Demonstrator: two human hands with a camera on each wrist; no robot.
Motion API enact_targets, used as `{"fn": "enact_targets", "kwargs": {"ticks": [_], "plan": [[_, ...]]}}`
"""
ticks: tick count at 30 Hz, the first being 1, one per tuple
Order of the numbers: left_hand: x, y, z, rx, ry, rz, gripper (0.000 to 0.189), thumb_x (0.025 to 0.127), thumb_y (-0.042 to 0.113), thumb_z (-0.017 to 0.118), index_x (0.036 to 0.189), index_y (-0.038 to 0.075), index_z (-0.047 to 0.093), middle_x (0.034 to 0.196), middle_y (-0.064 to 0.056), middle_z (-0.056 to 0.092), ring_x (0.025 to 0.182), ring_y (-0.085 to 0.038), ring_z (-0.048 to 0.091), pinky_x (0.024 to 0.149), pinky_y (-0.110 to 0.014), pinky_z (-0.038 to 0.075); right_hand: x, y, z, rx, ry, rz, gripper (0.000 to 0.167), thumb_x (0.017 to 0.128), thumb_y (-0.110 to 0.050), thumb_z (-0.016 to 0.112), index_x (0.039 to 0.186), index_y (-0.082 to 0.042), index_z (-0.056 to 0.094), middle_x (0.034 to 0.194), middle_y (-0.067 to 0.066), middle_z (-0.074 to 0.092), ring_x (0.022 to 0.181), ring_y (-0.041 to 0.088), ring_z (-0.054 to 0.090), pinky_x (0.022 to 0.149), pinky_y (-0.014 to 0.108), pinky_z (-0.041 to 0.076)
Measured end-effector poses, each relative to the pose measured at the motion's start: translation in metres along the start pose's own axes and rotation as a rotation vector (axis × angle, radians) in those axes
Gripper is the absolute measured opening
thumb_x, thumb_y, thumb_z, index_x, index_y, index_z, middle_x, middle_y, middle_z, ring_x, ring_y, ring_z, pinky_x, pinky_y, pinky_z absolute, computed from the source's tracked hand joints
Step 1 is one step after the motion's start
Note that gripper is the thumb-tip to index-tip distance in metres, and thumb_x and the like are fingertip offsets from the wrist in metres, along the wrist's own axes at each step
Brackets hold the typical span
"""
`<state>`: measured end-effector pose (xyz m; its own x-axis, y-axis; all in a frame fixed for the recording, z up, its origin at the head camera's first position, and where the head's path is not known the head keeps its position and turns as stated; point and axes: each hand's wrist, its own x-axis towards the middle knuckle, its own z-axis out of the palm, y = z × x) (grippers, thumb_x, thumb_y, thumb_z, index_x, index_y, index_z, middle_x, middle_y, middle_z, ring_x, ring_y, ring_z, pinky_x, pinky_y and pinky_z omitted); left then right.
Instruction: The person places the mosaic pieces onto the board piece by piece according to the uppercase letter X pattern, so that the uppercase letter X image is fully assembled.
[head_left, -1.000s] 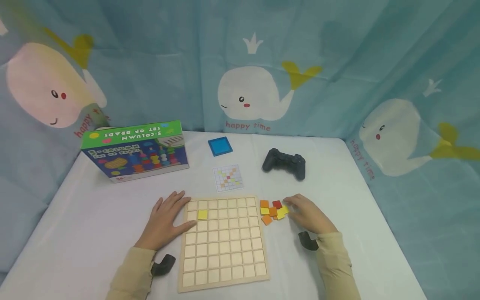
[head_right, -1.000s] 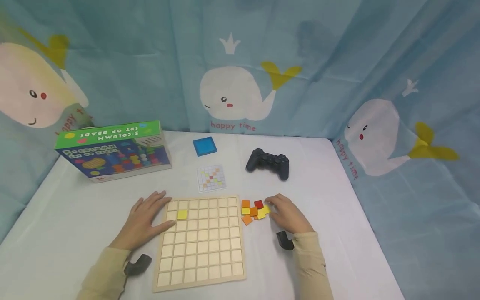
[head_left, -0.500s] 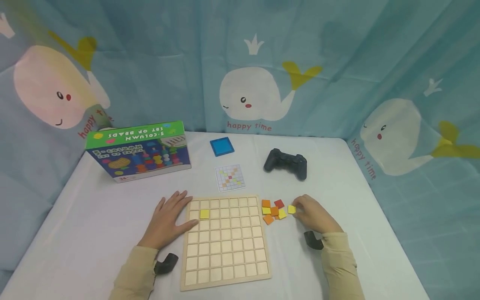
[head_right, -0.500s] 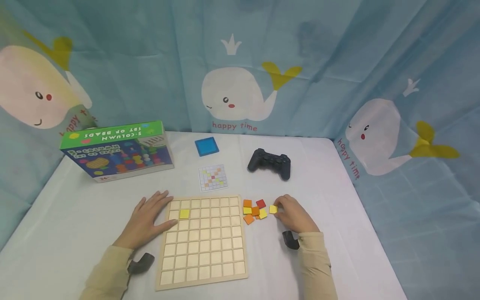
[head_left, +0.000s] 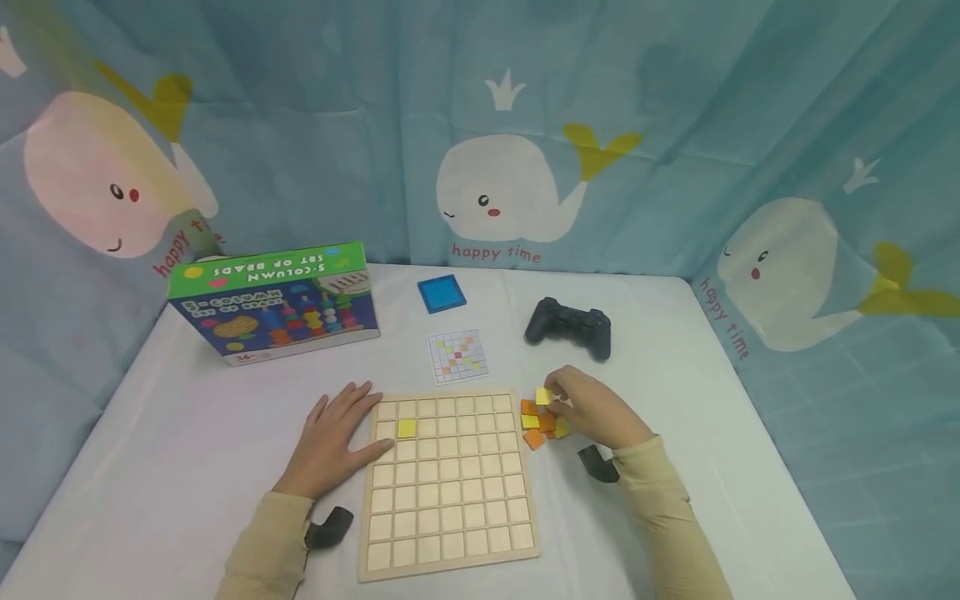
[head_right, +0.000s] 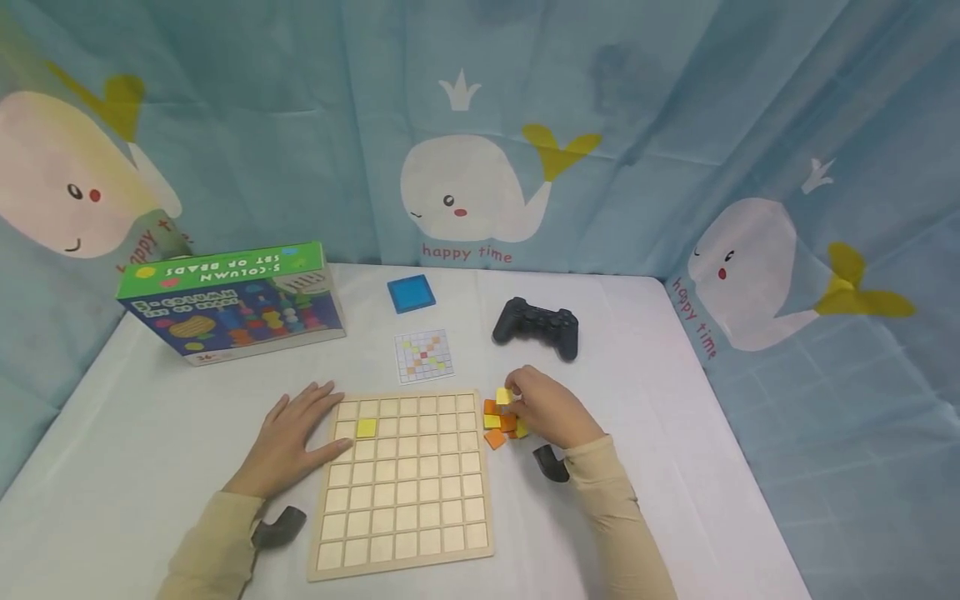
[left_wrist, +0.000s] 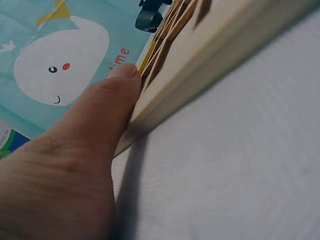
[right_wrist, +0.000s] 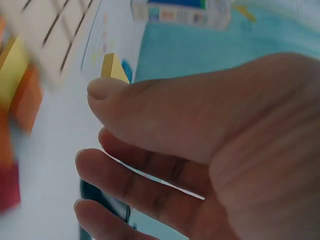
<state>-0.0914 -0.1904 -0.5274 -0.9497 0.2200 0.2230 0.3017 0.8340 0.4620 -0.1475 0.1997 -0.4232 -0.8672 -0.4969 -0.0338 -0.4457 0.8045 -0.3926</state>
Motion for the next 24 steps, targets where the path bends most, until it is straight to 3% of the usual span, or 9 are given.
{"fn": "enact_targets", "kwargs": {"ticks": [9,16,24], "plan": [[-0.002,-0.001,0.0,-0.005,-0.001,-0.005,0.077,0.08,0.061,0.066,0.14,0.018,0.047,0.15,-0.008,0.04,0.141,-0.032,0.029,0.116,-0.057,0.014,0.029,-0.033,0.024,0.007,-0.121,-0.12,0.02,0.091,-0.012,0.064,0.11,-0.009,0.061,0.098,-0.003,0.06,0.081,0.009,0.054,0.075,0.027,0.052],[-0.001,0.0,0.0,-0.007,-0.009,-0.005,0.076,0.08,0.061,0.066,0.14,0.018,0.047,0.15,-0.007,0.039,0.141,-0.032,0.029,0.117,-0.056,0.013,0.033,-0.038,0.044,-0.001,-0.168,-0.155,0.016,0.093,-0.015,0.062,0.108,-0.009,0.062,0.097,-0.003,0.062,0.084,0.009,0.057,0.077,0.028,0.053],[-0.001,0.0,0.0,-0.012,-0.009,-0.004,0.076,0.08,0.06,0.066,0.14,0.016,0.047,0.15,-0.008,0.04,0.141,-0.032,0.029,0.116,-0.057,0.013,0.038,-0.037,0.048,-0.01,-0.192,-0.162,0.023,0.089,-0.017,0.069,0.109,-0.009,0.063,0.089,-0.005,0.057,0.078,0.009,0.052,0.071,0.027,0.05]]}}
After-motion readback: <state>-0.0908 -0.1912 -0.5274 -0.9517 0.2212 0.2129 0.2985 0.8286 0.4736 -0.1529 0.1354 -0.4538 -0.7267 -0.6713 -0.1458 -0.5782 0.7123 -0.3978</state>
